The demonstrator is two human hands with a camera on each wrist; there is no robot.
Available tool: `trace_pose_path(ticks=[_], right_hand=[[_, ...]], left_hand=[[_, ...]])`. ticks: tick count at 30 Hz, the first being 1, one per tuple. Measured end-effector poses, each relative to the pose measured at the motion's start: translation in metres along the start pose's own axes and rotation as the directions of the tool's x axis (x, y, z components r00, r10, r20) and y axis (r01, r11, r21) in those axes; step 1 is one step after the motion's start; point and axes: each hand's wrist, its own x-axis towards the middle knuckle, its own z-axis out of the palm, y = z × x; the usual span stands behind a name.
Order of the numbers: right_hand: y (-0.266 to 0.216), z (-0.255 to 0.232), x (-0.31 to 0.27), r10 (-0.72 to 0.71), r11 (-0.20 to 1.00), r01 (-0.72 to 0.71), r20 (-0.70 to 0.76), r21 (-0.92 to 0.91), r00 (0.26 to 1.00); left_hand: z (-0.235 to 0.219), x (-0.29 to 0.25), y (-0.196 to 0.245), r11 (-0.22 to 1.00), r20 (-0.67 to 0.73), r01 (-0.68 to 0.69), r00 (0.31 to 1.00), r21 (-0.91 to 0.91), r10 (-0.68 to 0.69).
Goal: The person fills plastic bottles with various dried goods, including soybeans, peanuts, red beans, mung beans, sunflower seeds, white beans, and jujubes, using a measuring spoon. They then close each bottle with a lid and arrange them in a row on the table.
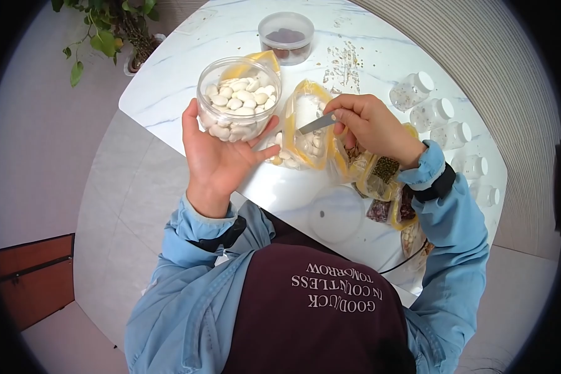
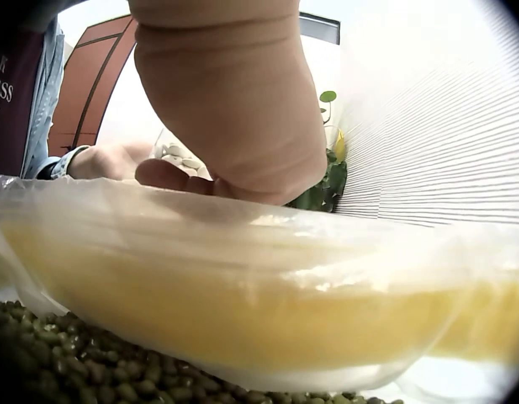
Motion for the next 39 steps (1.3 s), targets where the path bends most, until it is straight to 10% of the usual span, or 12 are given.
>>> trace_pose_path(ticks=[5, 23, 33, 39], right_hand=[[-0.009, -0.006, -0.002, 0.255, 0.95, -0.267, 0.09, 0.16, 0.963], [0.016, -0.045, -0.016, 0.318, 0.847, -0.265, -0.04, 0.462, 0.947], [-0.043, -0.046, -0.036, -0.008, 0.919, 0.137, -0.329, 0.371, 0.944], [-0.061, 0.002, -0.05, -0.518, 0.853, 0.413, -0.418, -0.319, 0.746]], left_hand=[[0.001, 0.0, -0.001, 1.0, 0.008, 0.008, 1.0, -0.03, -0.007], [-0.006, -0.003, 0.001, 0.997, 0.106, 0.048, 0.994, -0.059, -0.041], [-0.008, -0.001, -0.005, 0.974, 0.223, 0.207, 0.958, -0.088, -0.183], [-0.001, -0.001, -0.009, 0.963, 0.249, 0.259, 0.94, -0.075, -0.233]])
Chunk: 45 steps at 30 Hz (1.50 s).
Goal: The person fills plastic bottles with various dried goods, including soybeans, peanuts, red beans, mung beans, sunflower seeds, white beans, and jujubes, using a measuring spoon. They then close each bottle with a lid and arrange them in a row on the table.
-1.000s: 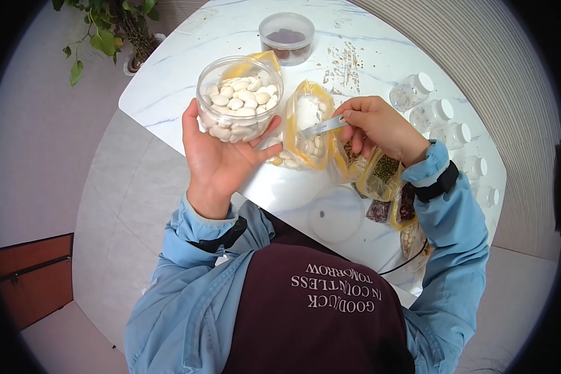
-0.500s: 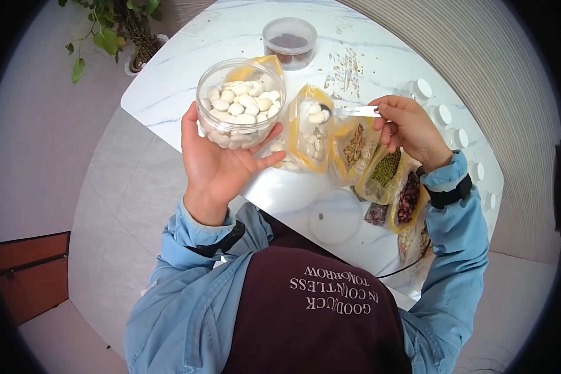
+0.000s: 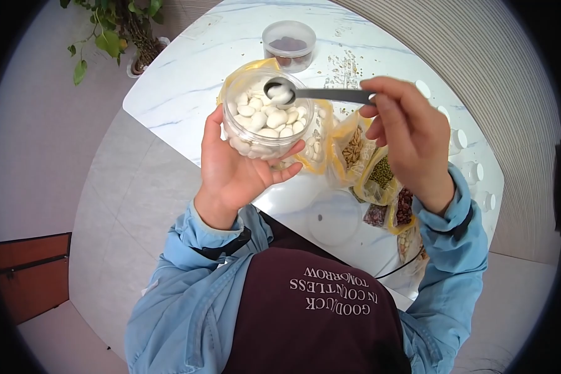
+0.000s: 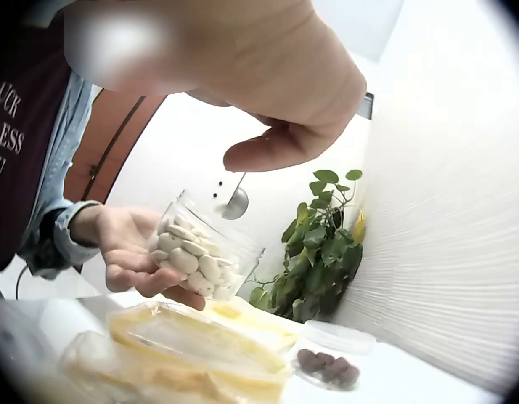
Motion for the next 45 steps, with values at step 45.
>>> trace_pose_path(ticks=[45], right_hand=[[0.079, 0.006, 0.012, 0.673, 0.504, -0.86, 0.587, 0.081, 0.45]], left_hand=[[-0.004, -0.004, 0.006, 0.987, -0.183, -0.158, 0.971, 0.0, 0.156]])
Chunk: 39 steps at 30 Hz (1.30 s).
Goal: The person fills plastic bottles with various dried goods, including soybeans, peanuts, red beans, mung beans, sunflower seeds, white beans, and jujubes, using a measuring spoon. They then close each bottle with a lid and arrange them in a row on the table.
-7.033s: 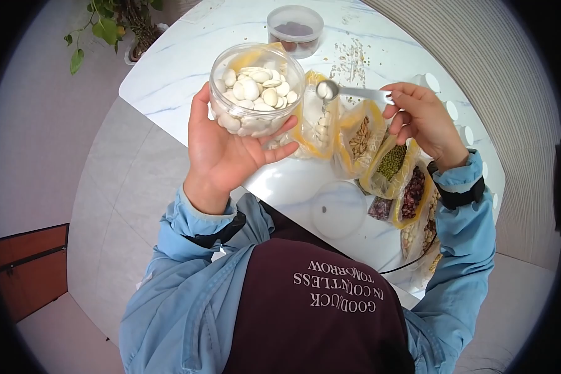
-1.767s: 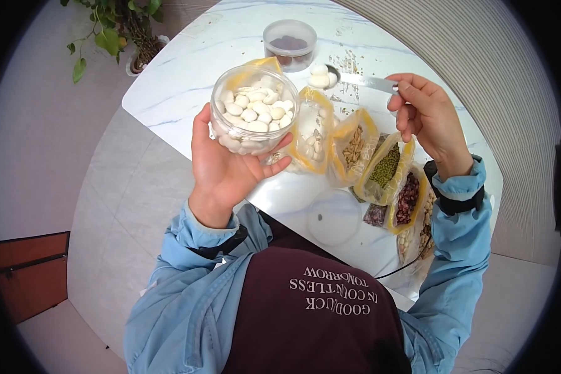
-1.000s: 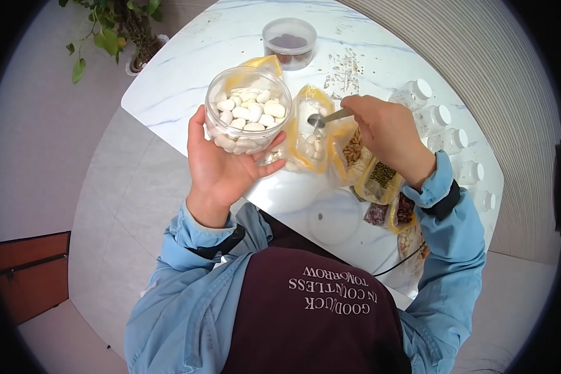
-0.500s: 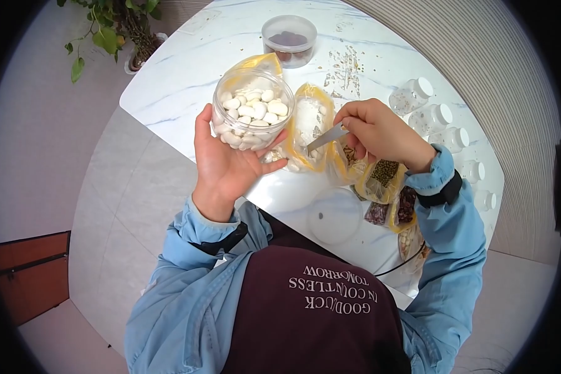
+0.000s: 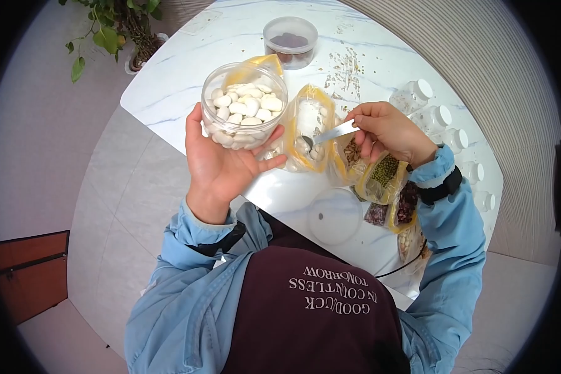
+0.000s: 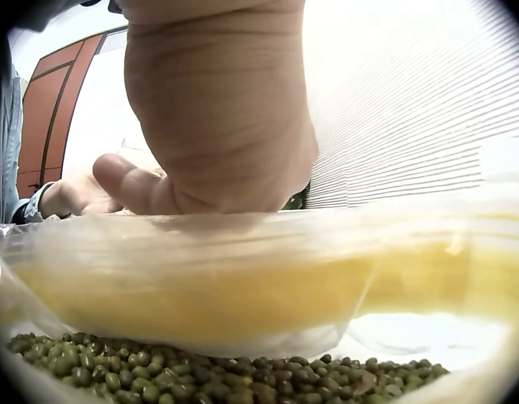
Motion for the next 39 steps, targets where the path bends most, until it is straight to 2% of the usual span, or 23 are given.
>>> trace_pose_path(ticks=[5, 8, 11, 12, 15, 18, 22, 23, 25, 26, 29, 30, 33, 34, 36, 39], right_hand=[[0.007, -0.009, 0.0, -0.024, 0.997, 0.029, -0.081, 0.065, 0.996], [0.007, -0.02, -0.002, -0.088, 0.989, 0.1, -0.106, 0.105, 0.99], [-0.002, -0.024, -0.01, -0.187, 0.969, 0.215, -0.211, 0.123, 0.96], [-0.006, -0.023, -0.015, -0.221, 0.952, 0.264, -0.244, 0.157, 0.944], [-0.024, -0.014, -0.033, -0.382, 0.898, 0.432, -0.332, 0.086, 0.862], [-0.037, 0.002, -0.047, -0.516, 0.833, 0.553, -0.355, 0.004, 0.78], [-0.034, 0.032, -0.056, -0.706, 0.707, 0.658, -0.316, -0.259, 0.634], [-0.031, 0.036, -0.055, -0.835, 0.549, 0.701, -0.257, -0.455, 0.487], [-0.026, 0.041, -0.054, -0.982, 0.145, 0.643, -0.03, -0.752, 0.187], [-0.026, 0.042, -0.058, -0.984, 0.107, 0.589, 0.002, -0.801, 0.181], [-0.024, 0.032, -0.047, -0.988, 0.149, 0.568, -0.098, -0.809, 0.12], [-0.023, 0.029, -0.045, -0.961, 0.271, 0.562, -0.192, -0.782, 0.197], [-0.016, 0.015, -0.029, -0.873, 0.48, 0.567, -0.305, -0.67, 0.38], [-0.011, 0.013, -0.023, -0.851, 0.512, 0.547, -0.307, -0.663, 0.425], [-0.002, 0.011, -0.014, -0.832, 0.503, 0.502, -0.235, -0.704, 0.503], [0.009, 0.015, -0.004, -0.798, 0.479, 0.457, -0.155, -0.75, 0.582]], left_hand=[[-0.003, -0.001, 0.002, 1.0, 0.022, -0.014, 1.0, 0.013, 0.014], [-0.006, 0.0, 0.002, 1.0, 0.059, -0.001, 0.998, 0.016, 0.0], [-0.006, 0.0, 0.001, 0.999, 0.098, 0.011, 0.995, 0.035, -0.014], [-0.005, 0.0, 0.0, 0.999, 0.11, 0.013, 0.994, 0.045, -0.018], [-0.003, 0.001, -0.002, 0.997, 0.106, 0.067, 0.992, 0.04, -0.071], [-0.004, 0.003, -0.004, 0.992, 0.163, 0.121, 0.979, 0.021, -0.123], [0.001, 0.003, -0.006, 0.987, 0.191, 0.161, 0.968, 0.013, -0.161], [0.002, 0.003, -0.006, 0.986, 0.189, 0.164, 0.968, 0.016, -0.164], [0.003, 0.003, -0.006, 0.987, 0.18, 0.16, 0.97, 0.026, -0.162], [0.003, 0.003, -0.006, 0.988, 0.173, 0.153, 0.972, 0.033, -0.157], [0.004, 0.002, -0.004, 0.993, 0.114, 0.106, 0.987, 0.048, -0.11], [0.003, 0.001, -0.004, 0.995, 0.09, 0.086, 0.992, 0.053, -0.09], [-0.001, 0.001, 0.0, 1.0, 0.075, 0.03, 0.997, -0.005, -0.029], [0.0, 0.001, 0.0, 1.0, 0.037, 0.004, 0.999, 0.007, -0.005], [0.004, 0.0, 0.002, 0.999, -0.04, -0.044, 0.998, 0.033, 0.045], [0.004, 0.0, 0.003, 0.993, -0.052, -0.08, 0.995, 0.082, 0.084]])
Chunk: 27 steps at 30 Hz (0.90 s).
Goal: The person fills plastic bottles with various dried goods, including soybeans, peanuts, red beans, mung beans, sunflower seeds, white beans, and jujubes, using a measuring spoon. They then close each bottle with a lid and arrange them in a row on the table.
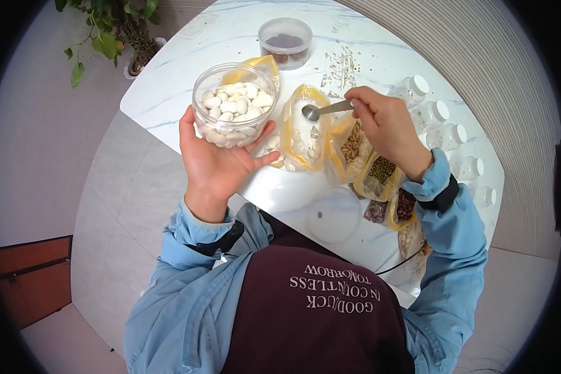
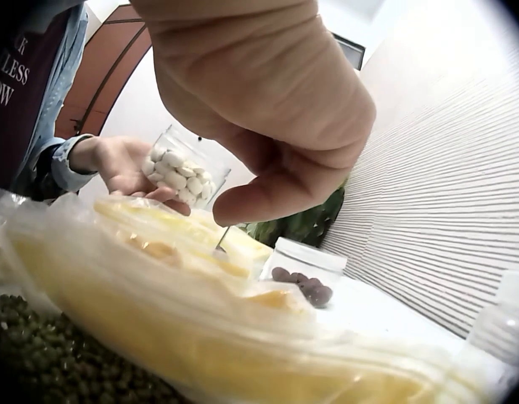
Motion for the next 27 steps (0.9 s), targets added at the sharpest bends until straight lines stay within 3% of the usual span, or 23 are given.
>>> trace_pose_path(ticks=[3, 9, 12, 18, 27], right_hand=[[-0.001, 0.008, -0.002, -0.018, 0.998, 0.021, 0.07, -0.053, 0.997], [-0.008, 0.011, -0.002, 0.074, 0.972, -0.124, 0.242, 0.199, 0.967], [-0.021, 0.002, 0.0, 0.261, 0.793, -0.49, 0.526, 0.362, 0.81], [-0.016, -0.003, 0.002, 0.399, 0.568, -0.71, 0.615, 0.416, 0.68], [0.005, -0.012, 0.001, 0.427, 0.364, -0.775, 0.647, 0.517, 0.632]], left_hand=[[-0.003, 0.001, 0.0, 1.0, 0.009, 0.008, 1.0, -0.019, -0.008], [0.002, 0.003, -0.001, 0.999, -0.04, -0.014, 0.999, -0.036, 0.012], [-0.001, 0.005, -0.002, 0.999, -0.016, -0.005, 1.0, -0.051, 0.004], [-0.001, 0.005, -0.003, 0.998, 0.008, 0.004, 1.0, -0.059, -0.004], [0.007, -0.003, -0.001, 0.999, -0.022, -0.021, 1.0, -0.046, 0.02]])
